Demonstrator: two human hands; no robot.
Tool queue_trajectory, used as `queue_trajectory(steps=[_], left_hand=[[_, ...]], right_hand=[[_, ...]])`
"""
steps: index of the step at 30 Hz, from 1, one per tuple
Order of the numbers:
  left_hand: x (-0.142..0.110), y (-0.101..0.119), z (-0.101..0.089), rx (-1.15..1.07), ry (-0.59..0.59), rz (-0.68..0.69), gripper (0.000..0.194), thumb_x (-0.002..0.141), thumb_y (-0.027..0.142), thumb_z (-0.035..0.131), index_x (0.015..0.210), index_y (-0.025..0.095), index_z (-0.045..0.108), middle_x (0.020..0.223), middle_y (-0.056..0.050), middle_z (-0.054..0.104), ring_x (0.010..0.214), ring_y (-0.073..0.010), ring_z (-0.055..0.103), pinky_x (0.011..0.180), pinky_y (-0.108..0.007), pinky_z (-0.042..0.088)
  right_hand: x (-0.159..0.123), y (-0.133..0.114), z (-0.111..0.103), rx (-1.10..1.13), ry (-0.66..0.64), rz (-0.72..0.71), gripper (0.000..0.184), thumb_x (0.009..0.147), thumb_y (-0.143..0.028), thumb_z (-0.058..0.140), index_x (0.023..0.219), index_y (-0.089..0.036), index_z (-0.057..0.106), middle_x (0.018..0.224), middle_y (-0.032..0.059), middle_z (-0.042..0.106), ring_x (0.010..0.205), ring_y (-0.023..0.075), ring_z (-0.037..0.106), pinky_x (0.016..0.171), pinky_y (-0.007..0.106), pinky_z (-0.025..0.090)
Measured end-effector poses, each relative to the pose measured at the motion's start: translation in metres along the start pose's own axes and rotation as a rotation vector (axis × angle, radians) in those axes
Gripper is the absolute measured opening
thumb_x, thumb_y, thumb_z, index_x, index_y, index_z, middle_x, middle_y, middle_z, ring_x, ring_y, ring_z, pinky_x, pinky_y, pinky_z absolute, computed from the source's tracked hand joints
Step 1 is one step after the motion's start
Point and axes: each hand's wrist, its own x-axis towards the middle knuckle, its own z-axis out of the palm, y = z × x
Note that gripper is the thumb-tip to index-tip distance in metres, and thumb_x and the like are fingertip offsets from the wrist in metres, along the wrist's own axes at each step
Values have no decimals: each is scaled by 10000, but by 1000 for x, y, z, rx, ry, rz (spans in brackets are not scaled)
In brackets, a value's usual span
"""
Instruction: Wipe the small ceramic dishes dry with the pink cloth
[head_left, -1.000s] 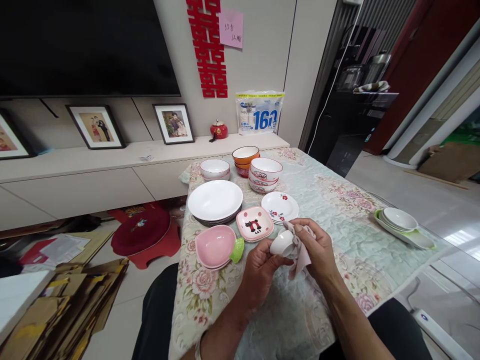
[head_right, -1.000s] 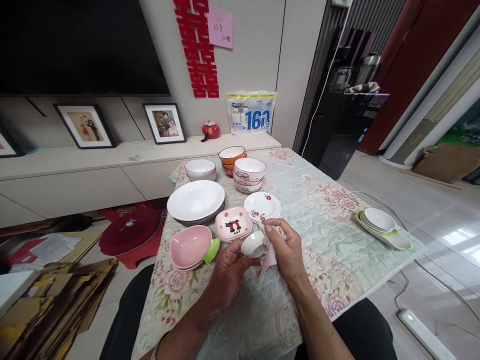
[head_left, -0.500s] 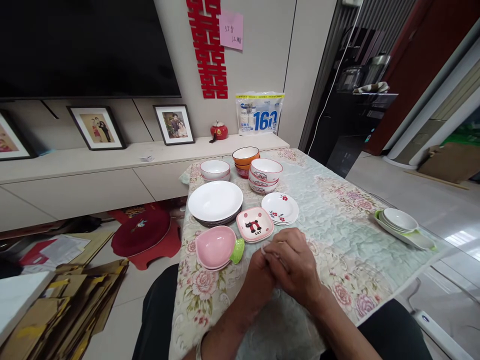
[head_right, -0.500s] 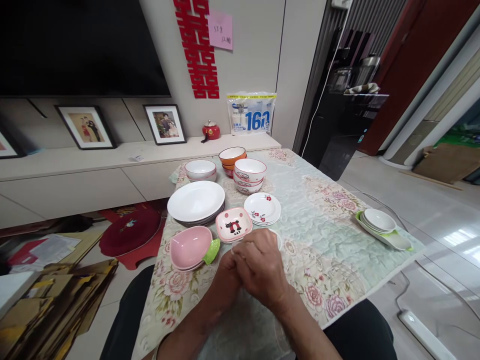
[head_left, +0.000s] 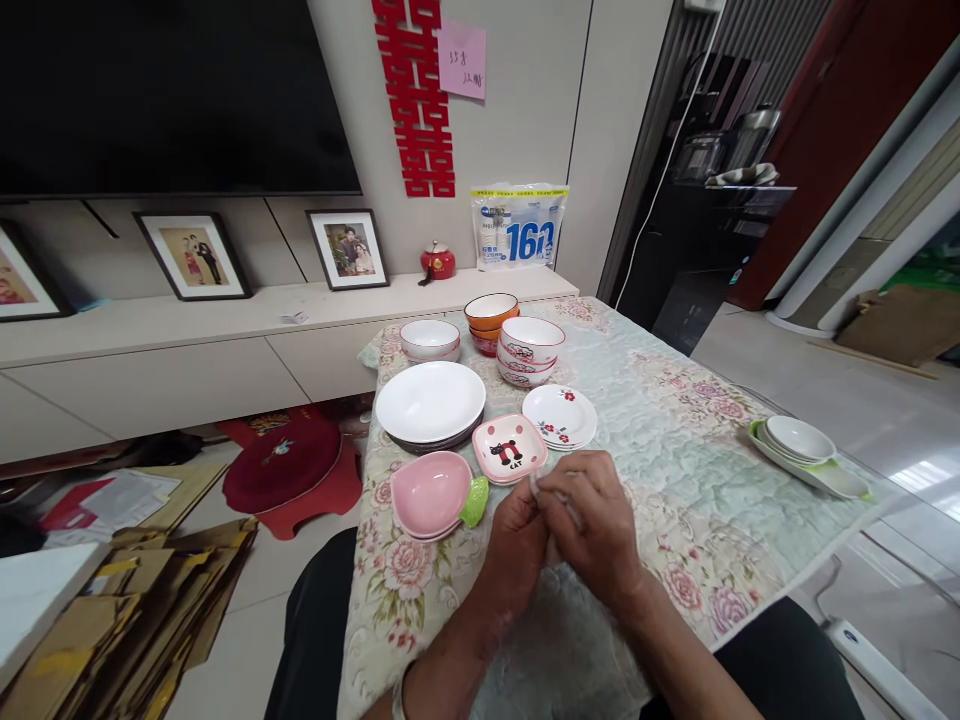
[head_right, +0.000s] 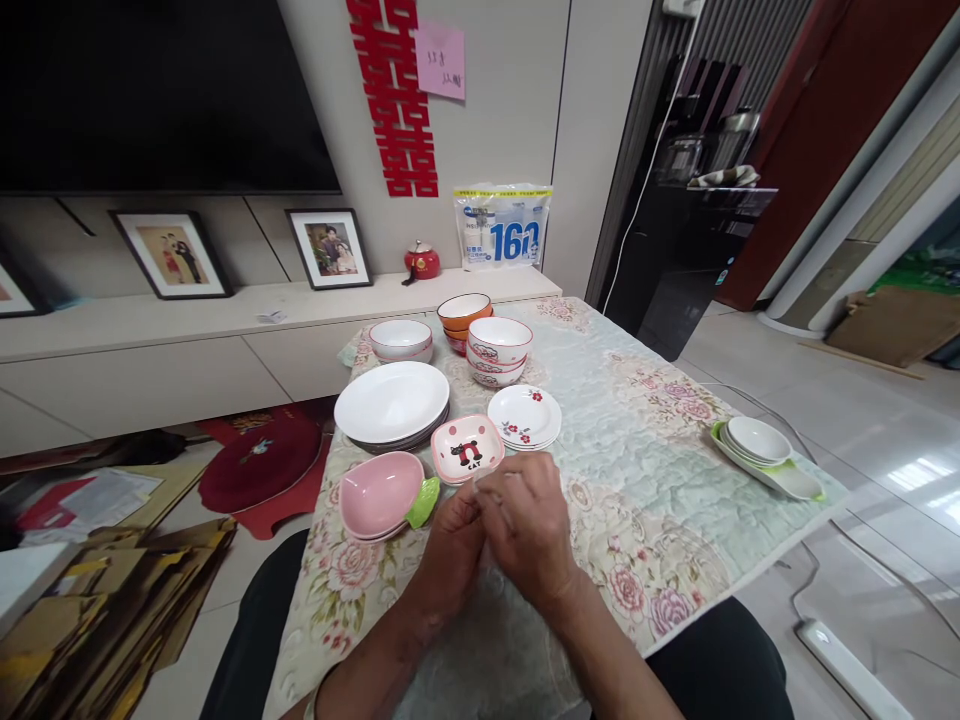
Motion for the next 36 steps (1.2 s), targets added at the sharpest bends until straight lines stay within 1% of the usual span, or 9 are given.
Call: queue_trajectory(steps=[5,10,15,17,23,27,29,34,36], left_hand=[[-2,3,2,-56,-6,-25,177,787,271,748,930,172,716,803,-5,678,727,-147,564,735,-280,448],[0,-1,0,-166,-22,-58,279,780,237,766,1043,167,704,937,-44,695,860,-174,604,816,-300,468],[1,-2,-2,-105,-44,-65,240,767,256,783,964,142,706,838,-37,679,800,-168,601,750,-279,467],[1,0,-2,-60,-74,-83,213,772,269,780,919,140,694,772,-25,663,725,-153,584,691,-267,452],[-1,10,5,107,-88,-46,167,826,293,709,908,152,676,738,2,635,665,-126,524,632,-248,407],[-3,9,7,136,-17,9,171,818,302,705,900,155,672,799,-12,667,725,-145,541,672,-261,429],[-4,7,6,118,-13,13,187,829,319,696,922,159,673,811,-11,669,731,-146,540,694,-269,439],[-2,3,1,96,8,-35,240,787,310,750,952,148,687,812,-11,662,763,-158,559,701,-265,438],[-1,3,0,74,10,-40,272,785,313,756,994,152,691,861,-20,678,797,-168,575,721,-270,444]], right_hand=[[1,1,0,67,-20,8,158,894,-116,582,981,-222,660,942,60,637,934,223,586,818,398,463],[0,16,-6,286,27,391,126,923,-264,583,1000,-216,669,978,55,664,894,203,638,785,334,503],[-1,20,-11,485,-41,731,203,902,-390,617,987,-211,664,694,-15,635,577,151,572,539,262,460],[0,21,-13,442,-36,666,172,891,-366,629,956,-212,671,720,-9,645,601,152,584,553,262,467],[2,9,-11,172,-117,135,126,888,-179,578,946,-216,683,849,41,674,809,190,640,704,320,514],[0,3,-5,102,-106,-10,176,886,-136,572,1005,-227,665,939,58,703,910,222,645,814,396,499],[0,6,-4,111,-78,10,165,887,-145,573,1001,-222,664,954,60,704,932,227,648,846,407,494],[0,19,-7,197,5,399,129,934,-242,550,949,-207,674,897,46,699,833,199,666,734,329,532],[-1,18,-6,174,23,430,132,933,-246,552,950,-207,677,901,47,704,828,201,670,732,331,539]])
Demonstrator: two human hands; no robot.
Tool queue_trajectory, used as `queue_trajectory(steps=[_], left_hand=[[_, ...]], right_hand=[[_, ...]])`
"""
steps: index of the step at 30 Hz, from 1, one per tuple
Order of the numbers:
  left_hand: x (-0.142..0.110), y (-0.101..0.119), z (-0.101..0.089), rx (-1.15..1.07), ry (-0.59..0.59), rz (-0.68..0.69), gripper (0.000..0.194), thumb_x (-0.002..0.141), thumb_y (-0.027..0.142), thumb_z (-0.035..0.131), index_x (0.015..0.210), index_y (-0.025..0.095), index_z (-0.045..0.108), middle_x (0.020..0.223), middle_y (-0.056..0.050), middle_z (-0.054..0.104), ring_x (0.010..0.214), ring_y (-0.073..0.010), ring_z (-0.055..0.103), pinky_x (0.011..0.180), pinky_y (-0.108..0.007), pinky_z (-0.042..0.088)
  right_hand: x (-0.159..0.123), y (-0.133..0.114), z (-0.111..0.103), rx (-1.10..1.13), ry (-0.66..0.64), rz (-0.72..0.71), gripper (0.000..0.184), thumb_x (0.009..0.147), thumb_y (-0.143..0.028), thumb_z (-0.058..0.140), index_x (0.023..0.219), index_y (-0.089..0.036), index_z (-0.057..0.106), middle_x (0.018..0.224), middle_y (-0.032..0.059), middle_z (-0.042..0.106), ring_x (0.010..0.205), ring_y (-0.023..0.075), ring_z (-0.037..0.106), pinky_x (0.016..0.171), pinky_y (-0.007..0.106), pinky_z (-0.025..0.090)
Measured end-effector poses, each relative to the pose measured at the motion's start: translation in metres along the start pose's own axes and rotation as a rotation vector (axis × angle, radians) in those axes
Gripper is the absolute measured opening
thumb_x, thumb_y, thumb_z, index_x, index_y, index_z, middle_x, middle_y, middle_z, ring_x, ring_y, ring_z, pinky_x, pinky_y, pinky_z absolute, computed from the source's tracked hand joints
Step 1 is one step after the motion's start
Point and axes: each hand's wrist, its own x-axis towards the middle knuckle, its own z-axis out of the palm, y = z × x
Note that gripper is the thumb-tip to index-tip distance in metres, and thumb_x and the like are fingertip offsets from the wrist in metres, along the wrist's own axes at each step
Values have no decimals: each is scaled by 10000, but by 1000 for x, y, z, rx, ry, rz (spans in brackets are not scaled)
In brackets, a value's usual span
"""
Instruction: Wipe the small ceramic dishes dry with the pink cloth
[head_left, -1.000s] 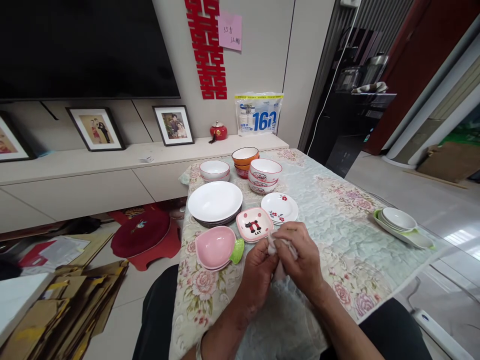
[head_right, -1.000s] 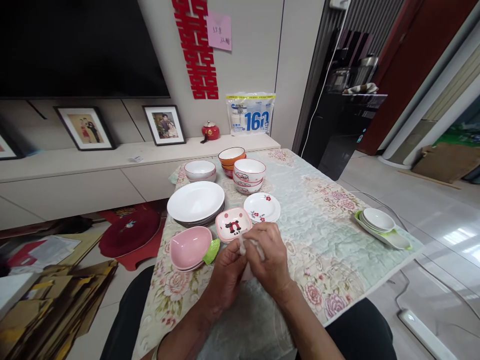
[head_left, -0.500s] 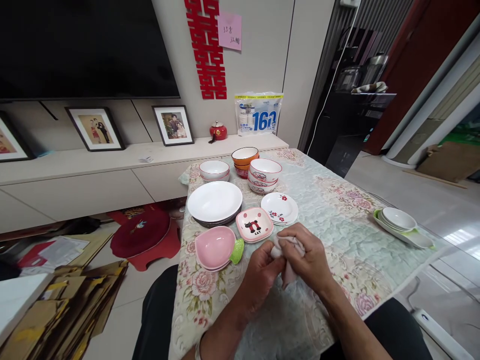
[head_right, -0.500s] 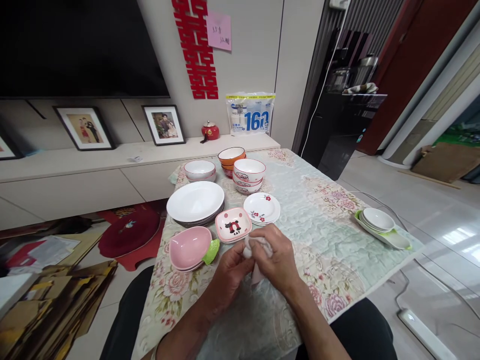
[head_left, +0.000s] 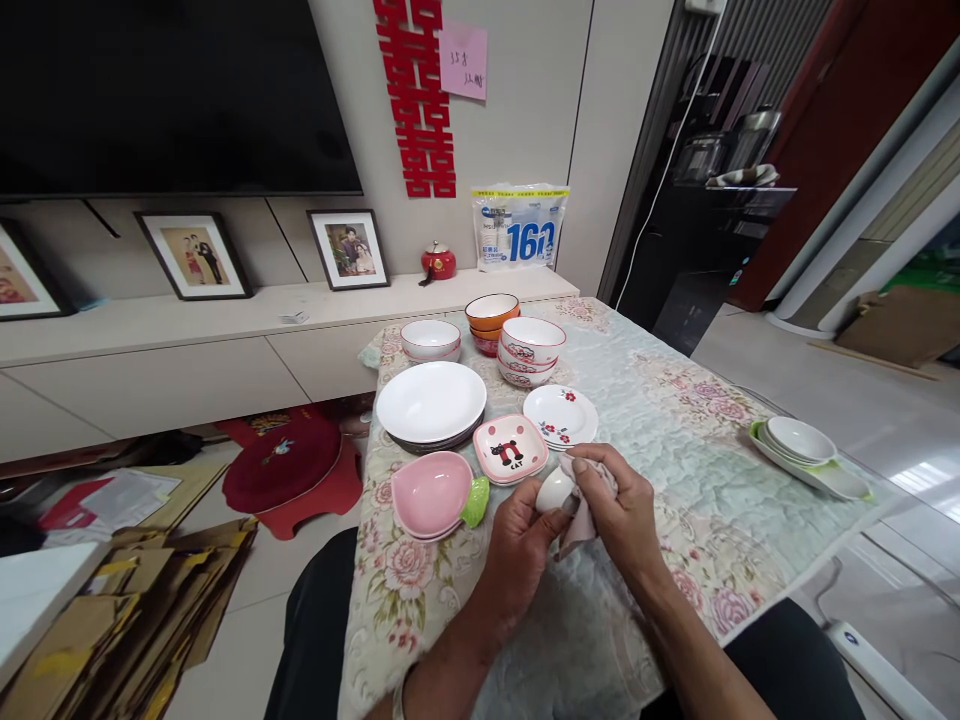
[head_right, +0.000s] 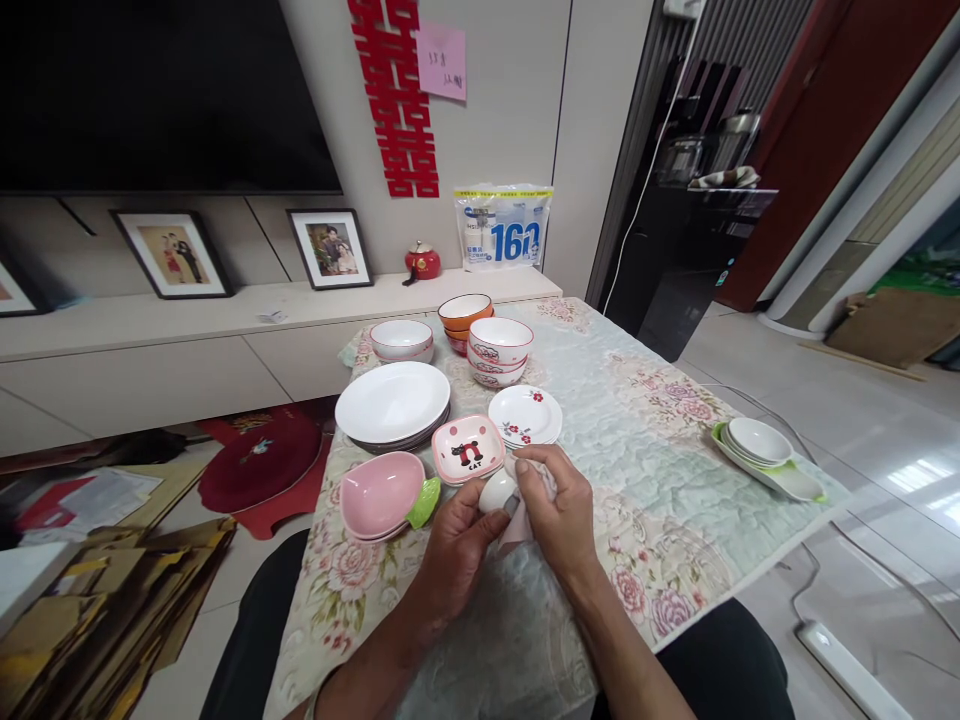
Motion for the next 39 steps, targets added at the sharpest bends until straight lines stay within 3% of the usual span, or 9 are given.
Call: queue_trajectory(steps=[5,8,14,18,20,26,32,35,39], left_hand=[[1,3,3,-49,20,36,299,784,347,757,1014,167,691,888,-32,710,814,-189,608,714,-280,459],[-1,4,4,-84,-9,40,295,788,342,757,1017,167,693,897,-39,714,812,-190,616,702,-279,458],[0,2,3,-227,-19,-43,316,750,287,802,1021,164,695,947,-48,712,862,-182,622,783,-289,474],[1,0,1,-191,6,-25,355,730,309,817,1025,145,707,948,-69,714,839,-186,620,775,-305,492],[1,-1,-1,-156,-9,-40,311,734,310,813,972,137,709,877,-58,706,783,-173,611,735,-295,490],[-1,3,-1,-101,-113,-91,233,777,341,772,870,143,691,754,-19,647,717,-157,583,719,-301,479],[-2,12,6,41,-2,60,248,795,398,739,872,164,711,789,-22,680,750,-174,581,727,-298,461],[-1,10,5,44,-5,77,252,793,391,735,908,167,716,807,-29,689,806,-195,594,731,-291,458],[-2,-1,-2,16,-20,19,212,781,326,752,880,150,687,765,-13,658,699,-148,543,648,-254,420]], right_hand=[[-6,-13,7,-77,-84,-360,171,882,-126,578,990,-221,669,1034,81,705,1021,237,644,896,415,527],[-6,-16,6,-46,-123,-429,198,874,-101,571,992,-226,669,1049,82,699,1039,235,636,906,422,523],[-2,-4,1,138,-42,-46,120,908,-271,591,956,-217,687,933,54,696,856,205,665,746,327,541],[-2,0,-2,331,-76,282,206,882,-398,622,940,-208,676,693,0,669,561,166,599,503,268,481],[-1,1,-6,362,-106,336,217,869,-413,637,922,-205,670,632,-17,640,497,150,556,456,254,444],[5,-5,-15,43,-207,-117,123,886,-260,587,896,-213,700,792,26,670,698,172,627,608,283,492],[-3,-17,-1,-88,-206,-430,159,885,-152,576,974,-239,676,1020,71,700,1001,245,635,871,436,500],[-3,-12,0,-55,-174,-409,158,897,-143,568,965,-238,674,1017,68,703,1012,240,641,887,434,500],[2,-1,-5,42,-64,-164,139,935,-181,546,940,-223,678,941,56,703,899,199,671,777,340,541]])
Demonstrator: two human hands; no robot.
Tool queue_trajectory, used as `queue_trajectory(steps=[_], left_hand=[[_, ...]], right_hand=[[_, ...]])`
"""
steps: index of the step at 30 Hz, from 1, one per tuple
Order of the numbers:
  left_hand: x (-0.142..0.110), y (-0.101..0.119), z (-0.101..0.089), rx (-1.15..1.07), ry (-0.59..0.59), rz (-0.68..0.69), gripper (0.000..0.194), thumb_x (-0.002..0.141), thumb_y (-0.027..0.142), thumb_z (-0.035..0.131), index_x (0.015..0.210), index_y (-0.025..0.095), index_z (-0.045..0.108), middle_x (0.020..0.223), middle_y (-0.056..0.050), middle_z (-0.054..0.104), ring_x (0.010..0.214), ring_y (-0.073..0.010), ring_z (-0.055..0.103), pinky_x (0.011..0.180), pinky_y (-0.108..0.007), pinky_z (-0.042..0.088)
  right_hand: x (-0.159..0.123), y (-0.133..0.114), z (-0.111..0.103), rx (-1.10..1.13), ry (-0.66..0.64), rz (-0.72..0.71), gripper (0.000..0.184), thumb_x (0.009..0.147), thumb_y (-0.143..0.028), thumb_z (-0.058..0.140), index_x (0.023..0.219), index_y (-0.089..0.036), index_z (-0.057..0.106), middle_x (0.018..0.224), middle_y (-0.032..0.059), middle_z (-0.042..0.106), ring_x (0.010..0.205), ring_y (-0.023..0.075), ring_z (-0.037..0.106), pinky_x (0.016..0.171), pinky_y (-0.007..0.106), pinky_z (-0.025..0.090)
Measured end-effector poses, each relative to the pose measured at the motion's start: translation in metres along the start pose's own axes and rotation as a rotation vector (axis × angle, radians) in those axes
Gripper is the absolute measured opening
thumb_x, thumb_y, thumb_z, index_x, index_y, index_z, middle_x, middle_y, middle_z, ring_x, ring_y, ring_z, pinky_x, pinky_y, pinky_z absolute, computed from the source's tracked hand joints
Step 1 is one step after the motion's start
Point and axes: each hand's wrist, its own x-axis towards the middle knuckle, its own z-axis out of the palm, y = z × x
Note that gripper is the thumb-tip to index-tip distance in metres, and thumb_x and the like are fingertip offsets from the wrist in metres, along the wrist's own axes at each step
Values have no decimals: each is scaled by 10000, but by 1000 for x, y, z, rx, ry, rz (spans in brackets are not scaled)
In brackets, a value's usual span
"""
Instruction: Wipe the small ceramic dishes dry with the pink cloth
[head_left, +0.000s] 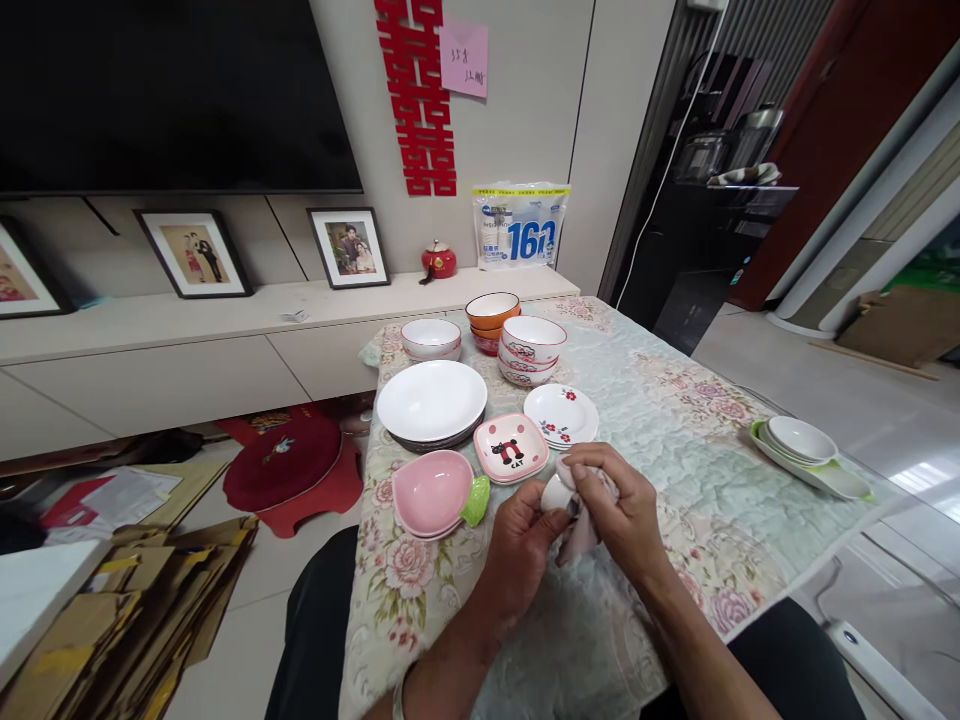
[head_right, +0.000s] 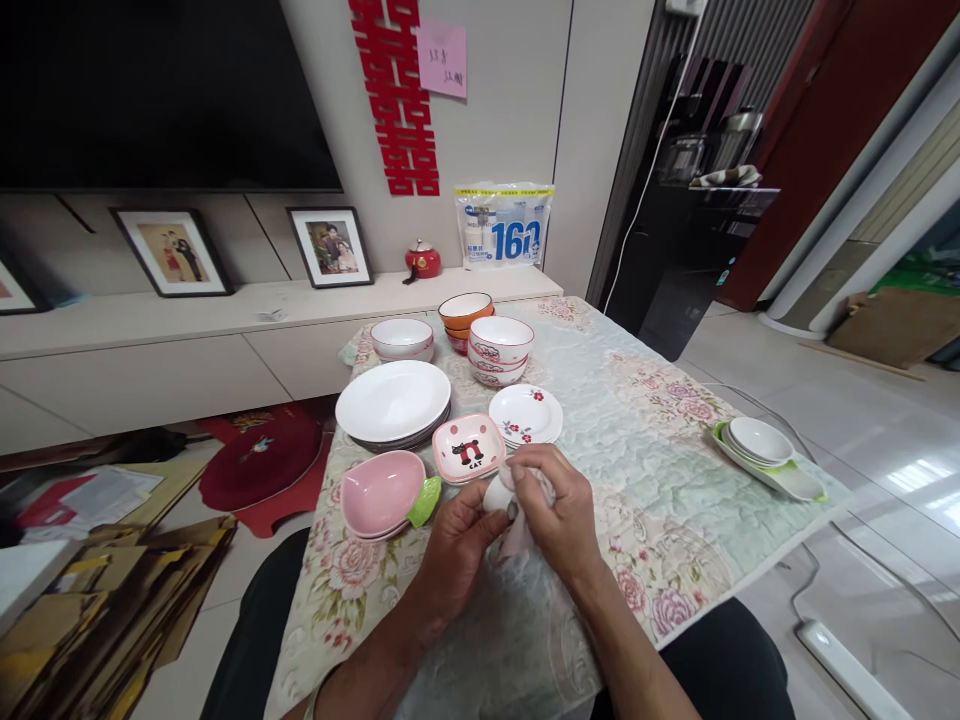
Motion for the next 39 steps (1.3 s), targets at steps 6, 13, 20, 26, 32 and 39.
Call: queue_trajectory(steps=[6,13,20,26,32,39], left_hand=[[1,3,3,-40,4,10,241,806,323,736,977,157,695,849,-28,689,744,-152,556,721,-275,445],[1,2,2,-128,-13,-10,224,800,288,746,971,150,702,848,-25,688,774,-160,577,730,-274,448],[3,-5,-1,-153,-9,-8,230,781,251,761,978,141,714,879,-42,702,802,-166,607,755,-284,487],[3,1,0,-67,-80,-100,206,776,288,754,893,132,688,825,-39,679,769,-175,603,727,-305,498],[3,6,3,139,-39,38,176,824,289,677,916,140,694,804,-22,682,739,-164,557,711,-289,449],[2,1,0,120,-8,14,199,796,317,720,859,134,672,746,-6,640,695,-146,516,654,-265,415]], right_hand=[[-4,-9,6,-79,-22,-155,183,893,-121,572,998,-223,682,1042,75,715,1023,225,666,907,398,536],[-3,-7,7,13,-33,-100,177,907,-145,552,1001,-223,681,1054,81,688,1019,219,651,878,379,530],[-3,3,1,299,-25,401,149,910,-347,607,934,-227,692,766,4,664,681,164,620,629,278,487],[0,5,-11,208,-145,249,119,887,-284,614,878,-216,711,790,15,661,670,156,604,603,274,464],[-1,-8,3,19,-187,-204,183,887,-124,570,981,-222,693,965,62,704,967,216,644,833,366,510],[1,5,-1,14,-58,-40,193,917,-148,532,964,-228,702,984,54,717,948,204,678,825,346,537]])
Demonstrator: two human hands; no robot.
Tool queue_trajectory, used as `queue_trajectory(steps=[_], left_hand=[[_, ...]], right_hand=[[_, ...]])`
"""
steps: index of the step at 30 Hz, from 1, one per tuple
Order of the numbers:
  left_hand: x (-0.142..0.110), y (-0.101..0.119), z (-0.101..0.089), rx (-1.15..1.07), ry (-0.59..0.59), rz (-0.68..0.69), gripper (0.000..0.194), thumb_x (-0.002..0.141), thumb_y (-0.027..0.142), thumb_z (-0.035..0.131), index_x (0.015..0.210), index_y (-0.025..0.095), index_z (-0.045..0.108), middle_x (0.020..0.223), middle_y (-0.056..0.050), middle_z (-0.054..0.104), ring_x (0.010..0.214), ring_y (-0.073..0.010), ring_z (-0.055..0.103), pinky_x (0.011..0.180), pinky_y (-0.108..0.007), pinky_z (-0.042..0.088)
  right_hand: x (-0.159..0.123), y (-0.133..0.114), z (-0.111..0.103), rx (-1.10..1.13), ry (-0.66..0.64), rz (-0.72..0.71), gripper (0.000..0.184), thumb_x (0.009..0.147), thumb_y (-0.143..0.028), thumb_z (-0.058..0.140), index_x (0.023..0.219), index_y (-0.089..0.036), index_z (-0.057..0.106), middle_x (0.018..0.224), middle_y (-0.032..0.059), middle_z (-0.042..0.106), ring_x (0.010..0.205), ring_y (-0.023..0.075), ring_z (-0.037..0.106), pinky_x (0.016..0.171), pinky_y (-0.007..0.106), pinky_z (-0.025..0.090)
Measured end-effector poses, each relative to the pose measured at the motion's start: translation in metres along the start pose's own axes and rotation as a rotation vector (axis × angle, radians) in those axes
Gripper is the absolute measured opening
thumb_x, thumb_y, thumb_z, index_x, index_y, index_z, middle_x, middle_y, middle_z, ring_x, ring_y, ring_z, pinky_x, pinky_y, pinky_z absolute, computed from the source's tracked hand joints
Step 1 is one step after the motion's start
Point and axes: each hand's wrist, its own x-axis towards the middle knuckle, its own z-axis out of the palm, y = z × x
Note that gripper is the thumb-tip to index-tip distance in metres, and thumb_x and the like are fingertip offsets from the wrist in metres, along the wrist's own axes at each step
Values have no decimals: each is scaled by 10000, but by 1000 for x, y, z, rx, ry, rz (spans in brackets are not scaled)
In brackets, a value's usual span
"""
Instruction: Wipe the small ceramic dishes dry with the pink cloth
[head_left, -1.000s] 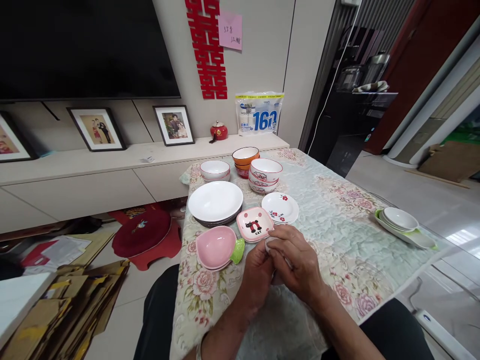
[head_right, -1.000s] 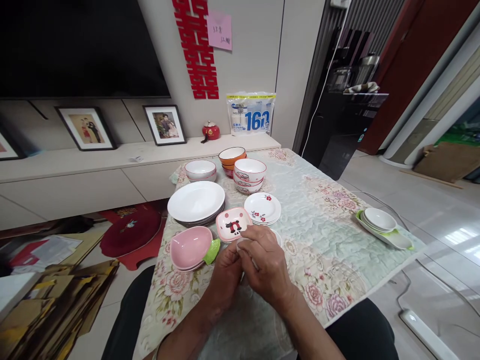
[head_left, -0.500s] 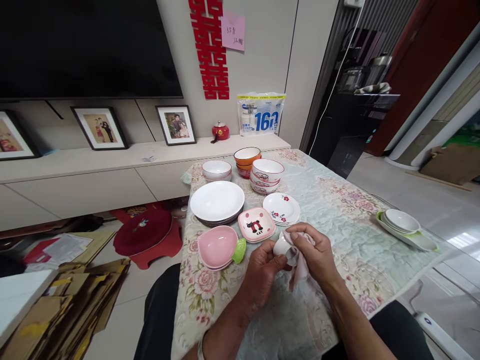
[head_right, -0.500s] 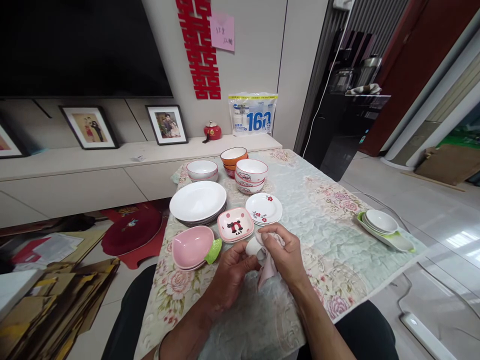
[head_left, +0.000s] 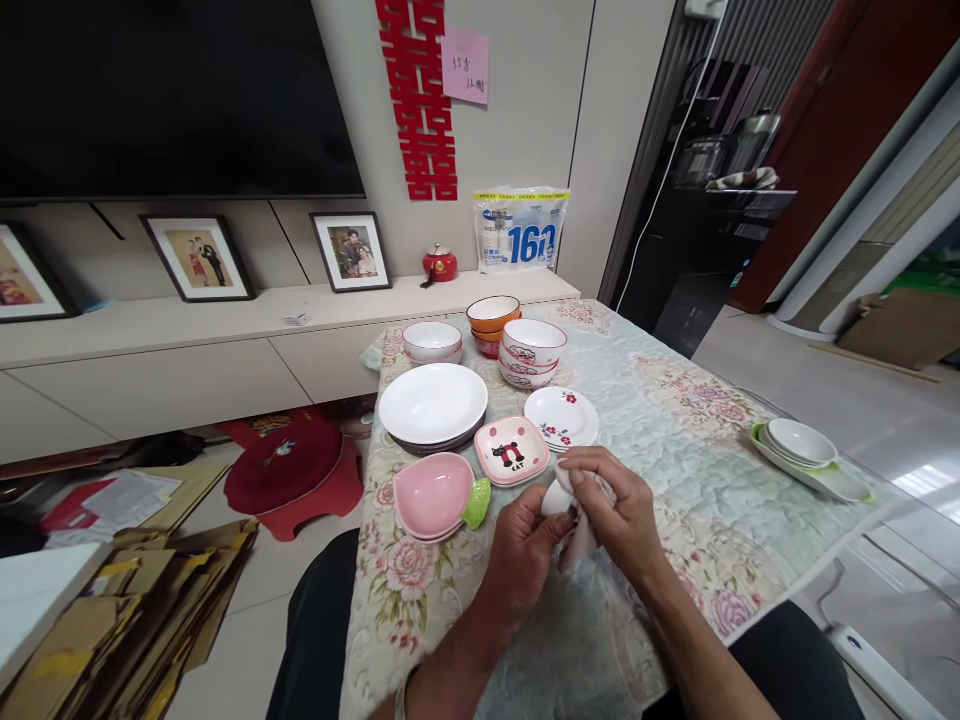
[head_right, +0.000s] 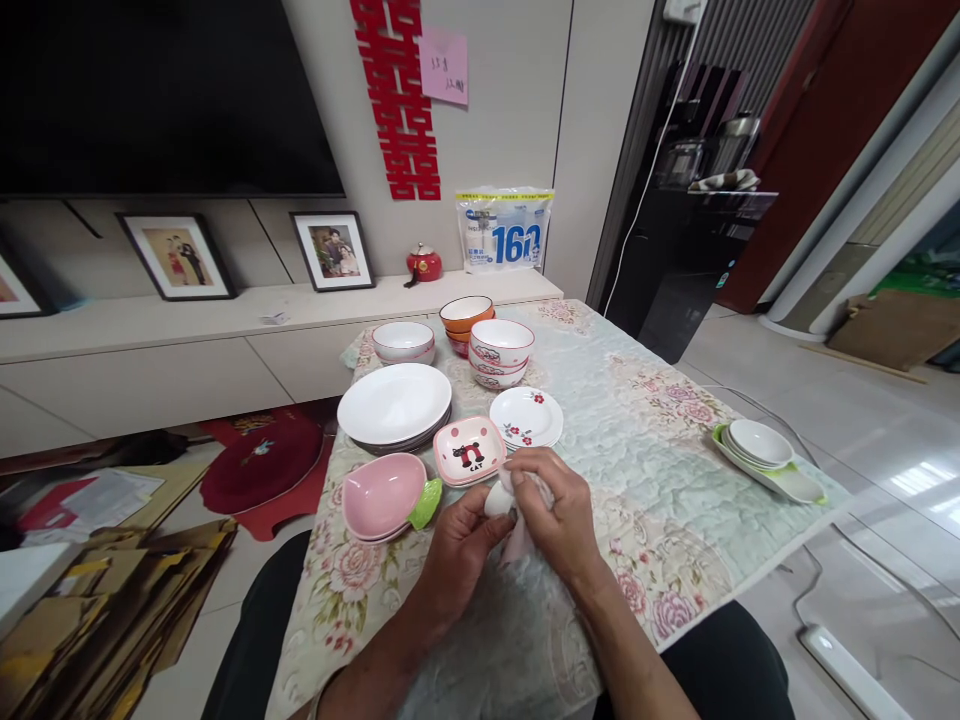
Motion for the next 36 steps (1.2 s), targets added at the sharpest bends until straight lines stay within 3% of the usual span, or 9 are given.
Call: queue_trajectory(steps=[4,8,10,16,21,26,31,34,36], left_hand=[[0,0,2,-70,13,-34,230,770,331,753,852,137,661,723,5,615,669,-130,489,624,-247,393],[0,5,4,-107,38,-16,222,781,338,751,857,144,677,732,1,636,691,-136,503,623,-240,396],[0,5,4,-129,29,-8,201,794,326,744,865,147,687,750,0,650,686,-133,512,629,-240,402],[-1,-6,1,-244,11,-26,266,799,242,742,1046,151,708,875,-37,696,823,-182,611,786,-304,485],[0,0,3,-284,-3,-68,254,774,271,763,983,133,717,871,-56,700,811,-188,625,777,-326,519],[-2,4,3,-237,-69,-145,197,769,294,754,852,132,679,780,-28,661,719,-159,591,694,-291,496],[-1,6,4,-82,13,-2,146,815,296,692,851,156,668,751,-2,641,765,-165,564,715,-275,451],[0,7,4,-45,39,47,144,822,290,674,872,154,669,763,-5,641,774,-169,556,728,-280,445],[-1,6,3,-53,25,14,141,805,277,691,852,151,650,718,9,609,704,-146,520,670,-262,425]], right_hand=[[-2,0,0,-60,80,12,183,911,-152,542,960,-223,703,985,64,716,934,206,682,818,344,547],[-6,-11,9,-77,-12,-185,235,864,-90,571,1020,-220,688,1071,89,708,1066,237,642,937,416,519],[-6,-12,9,-52,-38,-201,233,865,-90,571,1018,-222,687,1082,89,703,1074,238,635,949,422,508],[-4,-3,3,141,78,213,140,920,-274,582,965,-227,706,976,45,703,910,197,661,794,307,523],[-2,1,-6,264,6,467,183,893,-367,618,922,-208,704,723,-6,662,588,139,574,553,248,459],[1,-1,-12,77,-98,138,144,896,-261,585,902,-214,721,833,29,687,760,179,647,675,293,502],[-2,-11,4,-79,-110,-135,178,892,-159,568,986,-237,697,1022,75,709,1024,237,643,873,409,522],[-3,-10,7,-79,-106,-174,175,888,-148,580,981,-240,697,1071,75,709,1066,243,640,924,433,510],[-1,-5,4,-29,-46,-79,156,909,-166,569,969,-232,698,1032,70,713,1014,225,663,885,394,531]])
